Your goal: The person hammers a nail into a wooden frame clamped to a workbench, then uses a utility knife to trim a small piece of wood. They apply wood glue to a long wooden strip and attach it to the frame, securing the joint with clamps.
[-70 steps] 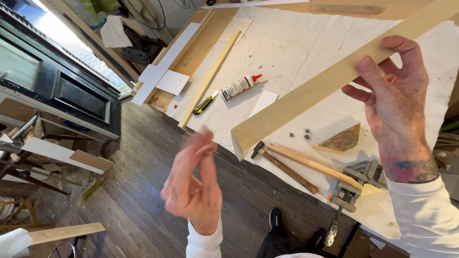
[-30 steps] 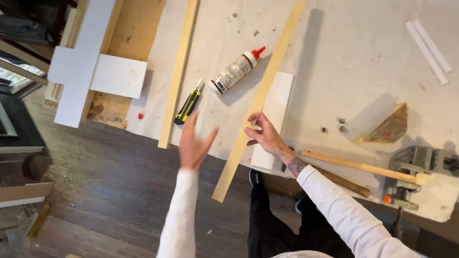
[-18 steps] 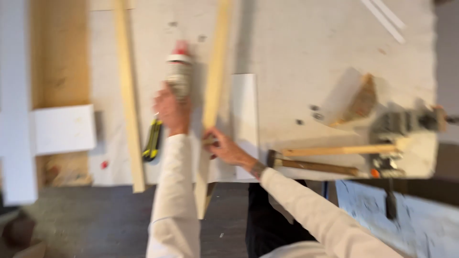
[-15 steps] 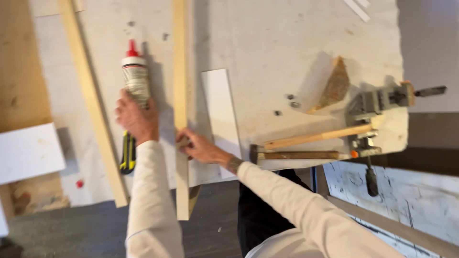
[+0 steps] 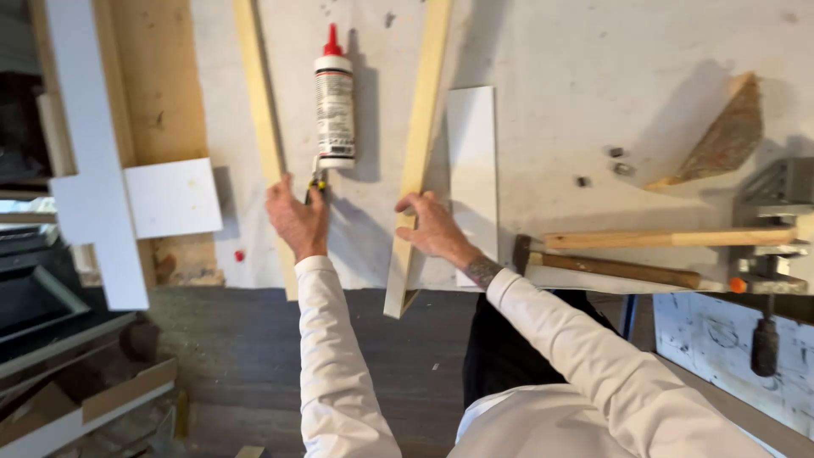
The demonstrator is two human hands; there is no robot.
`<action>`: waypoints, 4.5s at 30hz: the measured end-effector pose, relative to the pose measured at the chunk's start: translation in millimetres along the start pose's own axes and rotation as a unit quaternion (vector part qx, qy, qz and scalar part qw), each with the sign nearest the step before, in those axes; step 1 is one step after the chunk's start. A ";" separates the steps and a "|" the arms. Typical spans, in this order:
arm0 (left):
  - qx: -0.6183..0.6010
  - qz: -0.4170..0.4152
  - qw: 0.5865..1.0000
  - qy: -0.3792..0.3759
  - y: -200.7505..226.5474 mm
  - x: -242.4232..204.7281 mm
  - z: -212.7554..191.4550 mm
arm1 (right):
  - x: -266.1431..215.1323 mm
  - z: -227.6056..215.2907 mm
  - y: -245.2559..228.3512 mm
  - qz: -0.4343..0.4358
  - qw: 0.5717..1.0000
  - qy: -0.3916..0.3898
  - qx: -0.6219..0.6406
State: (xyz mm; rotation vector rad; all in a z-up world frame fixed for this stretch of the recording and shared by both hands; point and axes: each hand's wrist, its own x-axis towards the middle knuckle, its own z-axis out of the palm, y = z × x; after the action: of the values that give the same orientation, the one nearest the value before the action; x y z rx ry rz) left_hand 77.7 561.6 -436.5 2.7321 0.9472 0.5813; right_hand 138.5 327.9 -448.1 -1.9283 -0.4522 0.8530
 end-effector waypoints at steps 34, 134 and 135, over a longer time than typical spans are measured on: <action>-0.561 -0.344 0.430 -0.619 531.8 -287.3 -73.3 | -404.5 -324.7 126.5 -0.220 0.848 0.473 -0.095; -0.275 0.421 0.794 -0.340 543.3 -258.8 66.0 | -322.7 -469.6 181.8 -0.052 0.969 0.242 0.006; -0.268 0.429 0.795 -0.336 543.1 -260.0 65.1 | -327.0 -469.6 174.7 -0.037 0.974 0.223 0.003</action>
State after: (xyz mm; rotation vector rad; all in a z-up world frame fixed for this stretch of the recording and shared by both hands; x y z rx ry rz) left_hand 218.1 -27.0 -409.3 2.3606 -0.5866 -0.0716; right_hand 246.5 -249.2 -332.9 -2.0082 -0.2469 0.3525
